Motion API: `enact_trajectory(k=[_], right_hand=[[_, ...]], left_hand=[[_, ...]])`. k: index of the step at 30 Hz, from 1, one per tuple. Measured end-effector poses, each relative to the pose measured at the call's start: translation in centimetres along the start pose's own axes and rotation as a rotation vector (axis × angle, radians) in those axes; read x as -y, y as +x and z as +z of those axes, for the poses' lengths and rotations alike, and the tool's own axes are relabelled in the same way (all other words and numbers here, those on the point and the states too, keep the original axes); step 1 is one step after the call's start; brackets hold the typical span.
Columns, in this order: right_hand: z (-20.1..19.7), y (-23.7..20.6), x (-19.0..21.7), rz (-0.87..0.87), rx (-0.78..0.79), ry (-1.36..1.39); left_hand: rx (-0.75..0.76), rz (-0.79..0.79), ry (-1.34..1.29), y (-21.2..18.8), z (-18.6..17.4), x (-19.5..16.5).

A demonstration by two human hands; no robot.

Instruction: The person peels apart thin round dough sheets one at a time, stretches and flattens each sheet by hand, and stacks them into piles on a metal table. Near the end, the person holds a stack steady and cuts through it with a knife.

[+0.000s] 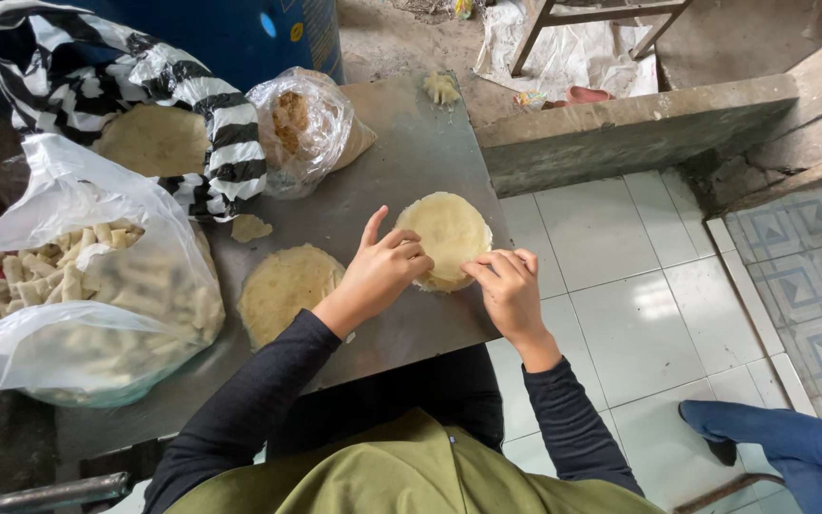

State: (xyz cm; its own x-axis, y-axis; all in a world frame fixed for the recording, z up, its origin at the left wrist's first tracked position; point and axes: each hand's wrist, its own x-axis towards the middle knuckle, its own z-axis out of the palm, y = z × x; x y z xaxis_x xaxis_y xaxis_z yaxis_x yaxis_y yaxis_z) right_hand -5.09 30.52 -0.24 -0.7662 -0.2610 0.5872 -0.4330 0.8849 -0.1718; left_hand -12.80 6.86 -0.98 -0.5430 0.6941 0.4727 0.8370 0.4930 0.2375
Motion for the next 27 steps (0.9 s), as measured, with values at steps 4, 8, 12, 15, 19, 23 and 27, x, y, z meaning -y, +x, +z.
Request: enact_trajectory(k=[4,8,12,15,19,23,27], right_hand=[[0.1,-0.2,0.4,0.006,0.031,0.000],[-0.3,-0.1,0.9,0.022,0.088,-0.008],[-1.5,0.5,2.0,0.057,0.067,0.096],[-2.0,1.4,4.0,0.120,-0.063,0.188],[-1.1,3.2,8.0,0.013,0.060,0.371],[1.5,5.6,12.0,-0.200,0.286,0.507],[4.2,8.0,14.0,-0.469,0.352,0.474]], left_hand=[[0.015,0.022,0.080,0.0,-0.5,-0.5],[0.038,0.006,0.062,0.1,-1.6,-1.1],[-0.096,-0.088,-0.040,-0.9,-4.5,-1.6],[-0.246,-0.273,-0.083,-4.4,-8.3,-1.1],[-0.364,-0.587,-0.033,-10.0,-11.5,-1.8],[-0.299,-0.702,-0.027,-14.4,-11.8,-3.6],[-0.273,-0.722,0.001,-16.3,-10.8,-4.4]])
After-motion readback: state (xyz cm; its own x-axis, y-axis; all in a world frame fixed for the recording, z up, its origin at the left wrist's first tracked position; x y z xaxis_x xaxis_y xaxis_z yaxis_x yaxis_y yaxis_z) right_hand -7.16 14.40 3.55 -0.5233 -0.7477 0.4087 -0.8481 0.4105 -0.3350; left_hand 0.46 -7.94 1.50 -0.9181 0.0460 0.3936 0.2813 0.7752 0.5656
